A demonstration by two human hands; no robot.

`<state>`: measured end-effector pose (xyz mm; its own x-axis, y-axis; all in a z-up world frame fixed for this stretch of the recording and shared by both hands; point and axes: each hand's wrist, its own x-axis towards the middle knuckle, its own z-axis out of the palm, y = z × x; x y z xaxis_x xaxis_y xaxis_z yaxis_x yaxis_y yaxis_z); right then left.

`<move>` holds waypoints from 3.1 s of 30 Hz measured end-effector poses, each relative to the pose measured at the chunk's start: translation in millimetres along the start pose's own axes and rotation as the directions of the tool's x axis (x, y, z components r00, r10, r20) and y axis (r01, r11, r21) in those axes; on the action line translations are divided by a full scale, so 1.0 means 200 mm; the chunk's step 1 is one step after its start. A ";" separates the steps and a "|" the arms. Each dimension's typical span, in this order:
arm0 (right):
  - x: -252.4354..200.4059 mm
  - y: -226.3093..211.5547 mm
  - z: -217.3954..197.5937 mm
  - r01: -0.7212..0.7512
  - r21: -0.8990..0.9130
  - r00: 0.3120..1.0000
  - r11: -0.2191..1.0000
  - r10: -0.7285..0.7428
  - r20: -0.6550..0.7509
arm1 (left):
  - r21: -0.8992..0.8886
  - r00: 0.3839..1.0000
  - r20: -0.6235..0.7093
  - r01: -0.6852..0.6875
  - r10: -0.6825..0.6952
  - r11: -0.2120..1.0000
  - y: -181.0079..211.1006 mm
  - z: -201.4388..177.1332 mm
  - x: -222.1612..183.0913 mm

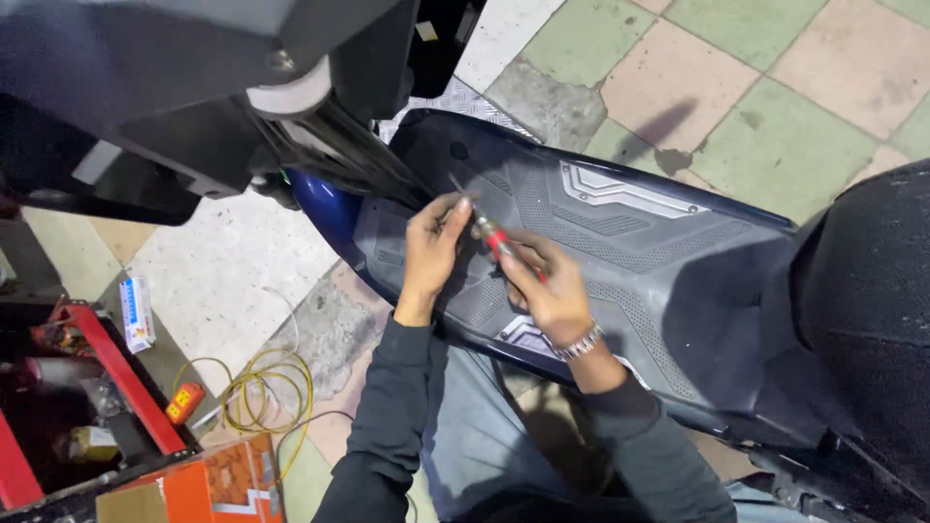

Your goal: Using a screwdriver to remove screws from the front console and side panels of a motorcycle for disassembly.

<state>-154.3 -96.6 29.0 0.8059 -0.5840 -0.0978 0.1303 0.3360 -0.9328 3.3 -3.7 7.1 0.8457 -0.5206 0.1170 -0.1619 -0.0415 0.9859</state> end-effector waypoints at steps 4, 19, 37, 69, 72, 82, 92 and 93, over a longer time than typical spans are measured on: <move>0.09 0.00 0.13 -0.032 -0.072 0.999 0.997 0.032 0.003 | -0.093 0.989 -0.049 0.131 -0.136 0.987 0.11 0.02 0.06; 0.17 0.02 0.21 0.038 0.020 0.999 0.999 -0.037 -0.031 | -0.124 0.995 -0.054 0.076 -0.083 0.989 0.20 0.01 0.07; 0.17 -0.02 0.21 -0.100 0.073 0.995 0.992 0.101 -0.021 | -0.149 0.992 -0.071 0.089 -0.100 0.985 0.21 0.02 0.06; 0.22 -0.21 0.15 0.306 -0.897 0.721 -0.318 -0.538 0.437 | -0.457 0.951 -0.044 0.252 -0.305 0.853 0.10 0.15 0.12; 0.23 -0.19 0.14 0.362 -0.915 0.689 -0.181 -0.609 0.393 | -0.609 0.956 -0.019 0.220 -0.292 0.762 0.09 0.17 0.14; 0.14 -0.27 0.12 -0.121 -0.073 0.983 0.990 0.129 0.128 | -0.714 0.980 0.043 0.167 -0.195 0.680 0.05 0.16 0.12; 0.03 -0.50 0.22 -0.310 0.243 0.951 0.919 0.304 0.063 | -0.681 0.992 0.063 0.121 -0.107 0.723 -0.02 0.16 0.16; 0.07 -0.40 0.18 -0.309 0.243 0.951 0.920 0.302 0.065 | -0.680 0.993 0.062 0.119 -0.105 0.723 0.06 0.14 0.12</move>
<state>-132.3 -105.0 114.7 0.8432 -0.4061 -0.3524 0.0115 0.6689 -0.7432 7.5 -40.4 17.9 0.8251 -0.5649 0.0055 0.3291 0.4886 0.8080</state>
